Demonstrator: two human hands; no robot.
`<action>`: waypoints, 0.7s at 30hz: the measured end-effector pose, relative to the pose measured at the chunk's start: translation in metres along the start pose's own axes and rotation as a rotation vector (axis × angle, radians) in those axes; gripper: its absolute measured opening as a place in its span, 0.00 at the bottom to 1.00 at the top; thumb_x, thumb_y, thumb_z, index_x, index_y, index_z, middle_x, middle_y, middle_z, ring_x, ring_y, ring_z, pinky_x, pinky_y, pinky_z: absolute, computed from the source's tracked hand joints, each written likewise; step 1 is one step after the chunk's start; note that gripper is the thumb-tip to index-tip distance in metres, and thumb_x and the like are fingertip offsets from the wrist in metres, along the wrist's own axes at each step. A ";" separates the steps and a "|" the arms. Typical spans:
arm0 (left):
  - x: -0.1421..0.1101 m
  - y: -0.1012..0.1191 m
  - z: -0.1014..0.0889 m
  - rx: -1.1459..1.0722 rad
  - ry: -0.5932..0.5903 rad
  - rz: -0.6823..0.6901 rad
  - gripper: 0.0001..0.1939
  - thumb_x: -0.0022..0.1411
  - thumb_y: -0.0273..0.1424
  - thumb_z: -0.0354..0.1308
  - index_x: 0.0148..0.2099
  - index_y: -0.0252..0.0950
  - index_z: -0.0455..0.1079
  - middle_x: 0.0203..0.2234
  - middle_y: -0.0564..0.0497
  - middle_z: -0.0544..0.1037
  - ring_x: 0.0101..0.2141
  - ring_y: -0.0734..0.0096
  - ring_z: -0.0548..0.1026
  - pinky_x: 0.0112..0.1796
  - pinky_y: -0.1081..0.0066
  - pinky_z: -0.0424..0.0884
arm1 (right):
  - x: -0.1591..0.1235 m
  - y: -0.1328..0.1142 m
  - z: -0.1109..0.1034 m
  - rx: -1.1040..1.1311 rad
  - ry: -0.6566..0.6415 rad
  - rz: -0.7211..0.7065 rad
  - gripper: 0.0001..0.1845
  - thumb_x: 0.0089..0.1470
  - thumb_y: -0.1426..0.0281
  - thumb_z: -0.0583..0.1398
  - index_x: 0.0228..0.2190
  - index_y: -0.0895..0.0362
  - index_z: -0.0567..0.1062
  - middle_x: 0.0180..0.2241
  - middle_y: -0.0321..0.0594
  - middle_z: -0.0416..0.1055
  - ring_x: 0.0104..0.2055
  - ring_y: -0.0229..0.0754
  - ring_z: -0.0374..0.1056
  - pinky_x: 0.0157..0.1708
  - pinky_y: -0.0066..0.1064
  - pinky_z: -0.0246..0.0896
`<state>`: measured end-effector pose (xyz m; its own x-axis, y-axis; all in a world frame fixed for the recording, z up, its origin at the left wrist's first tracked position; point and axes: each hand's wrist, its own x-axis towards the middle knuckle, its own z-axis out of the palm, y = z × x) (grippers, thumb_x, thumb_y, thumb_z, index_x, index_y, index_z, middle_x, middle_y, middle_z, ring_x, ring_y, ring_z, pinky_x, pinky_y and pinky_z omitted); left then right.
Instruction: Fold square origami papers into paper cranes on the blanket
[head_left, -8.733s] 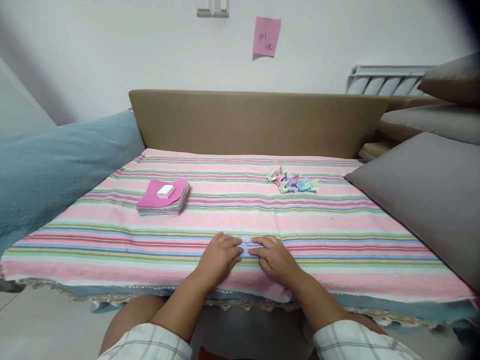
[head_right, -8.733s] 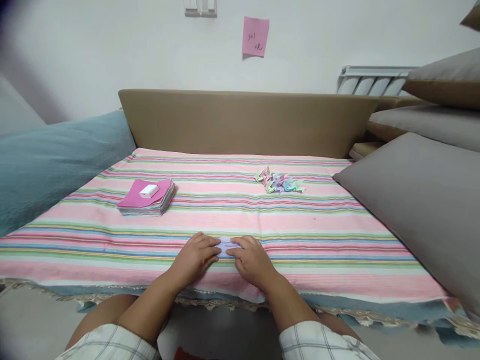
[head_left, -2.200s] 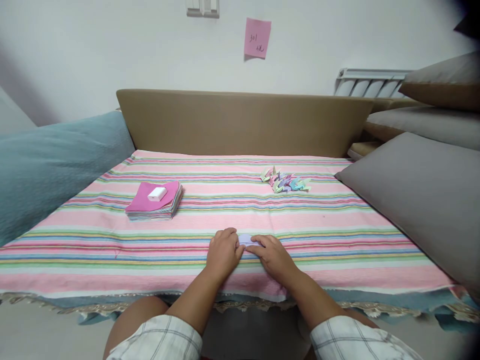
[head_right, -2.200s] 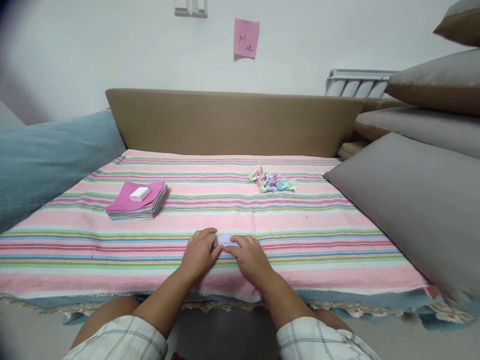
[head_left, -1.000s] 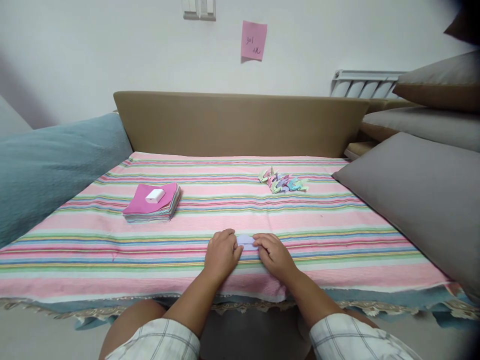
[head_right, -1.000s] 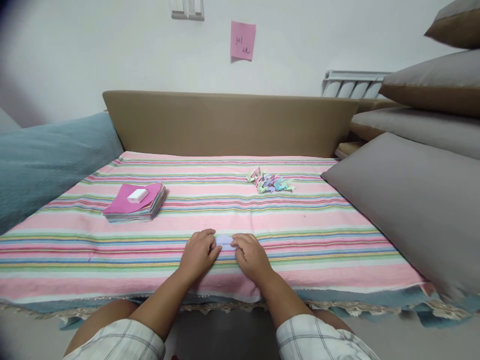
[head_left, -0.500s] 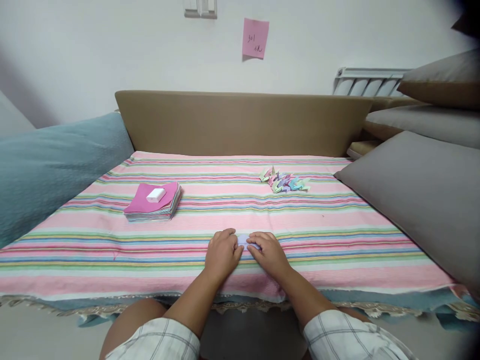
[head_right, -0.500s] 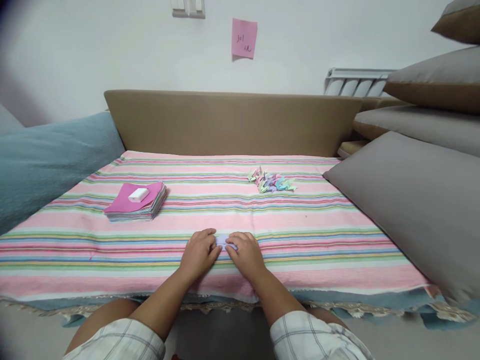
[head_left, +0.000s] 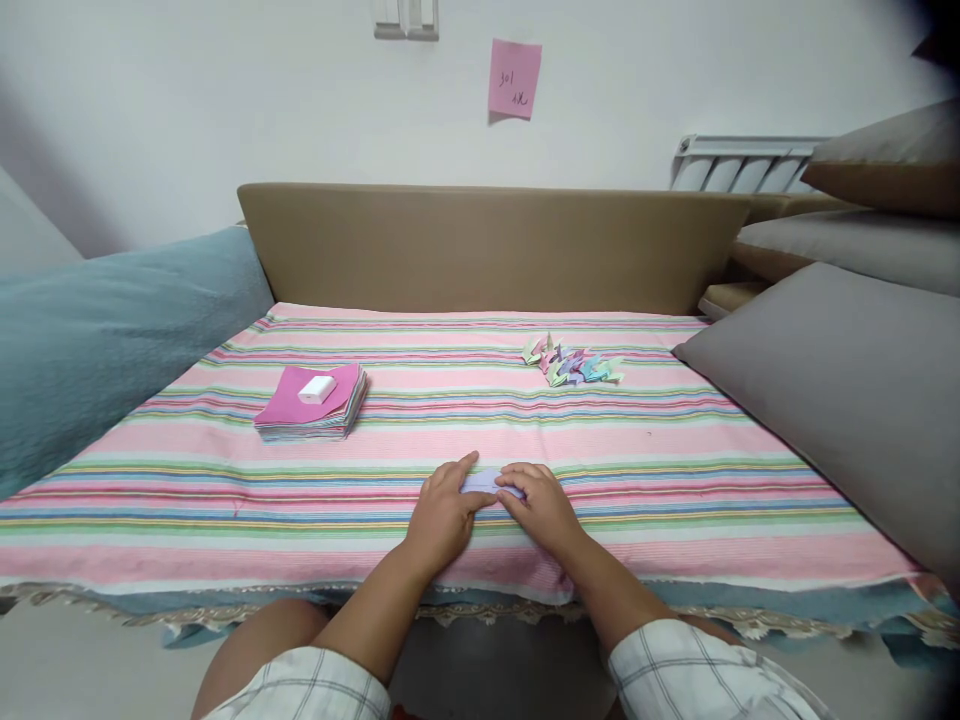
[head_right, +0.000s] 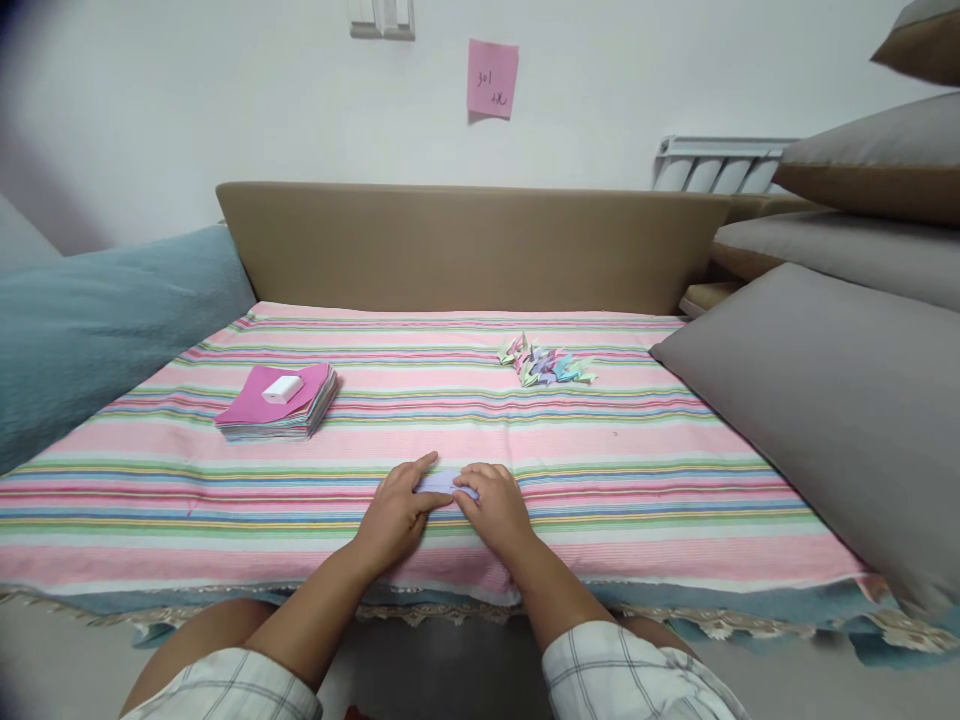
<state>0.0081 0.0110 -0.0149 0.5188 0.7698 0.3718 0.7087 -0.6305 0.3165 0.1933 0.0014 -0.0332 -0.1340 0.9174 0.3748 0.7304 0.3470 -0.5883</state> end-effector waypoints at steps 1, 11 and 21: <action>-0.001 0.001 0.001 0.019 0.006 0.006 0.16 0.58 0.23 0.53 0.40 0.48 0.76 0.58 0.50 0.62 0.53 0.57 0.63 0.50 0.53 0.63 | 0.000 0.000 0.000 -0.002 -0.002 0.003 0.09 0.52 0.69 0.59 0.36 0.52 0.77 0.41 0.40 0.73 0.45 0.45 0.65 0.47 0.40 0.58; -0.008 0.001 -0.001 0.022 0.128 0.081 0.16 0.53 0.19 0.53 0.39 0.41 0.76 0.58 0.45 0.59 0.54 0.54 0.60 0.51 0.54 0.63 | 0.001 -0.001 -0.002 0.024 -0.021 0.027 0.09 0.51 0.69 0.60 0.37 0.52 0.77 0.42 0.40 0.73 0.46 0.45 0.64 0.48 0.40 0.57; -0.014 0.002 -0.004 0.080 0.150 0.100 0.18 0.52 0.20 0.52 0.43 0.40 0.74 0.58 0.44 0.59 0.53 0.53 0.61 0.50 0.52 0.64 | 0.001 -0.001 -0.001 0.033 -0.007 0.030 0.09 0.50 0.69 0.60 0.36 0.52 0.77 0.41 0.40 0.73 0.45 0.45 0.65 0.47 0.40 0.58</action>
<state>0.0004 -0.0009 -0.0158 0.5157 0.6769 0.5252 0.6965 -0.6882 0.2031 0.1933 0.0016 -0.0310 -0.1174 0.9287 0.3518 0.7120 0.3256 -0.6222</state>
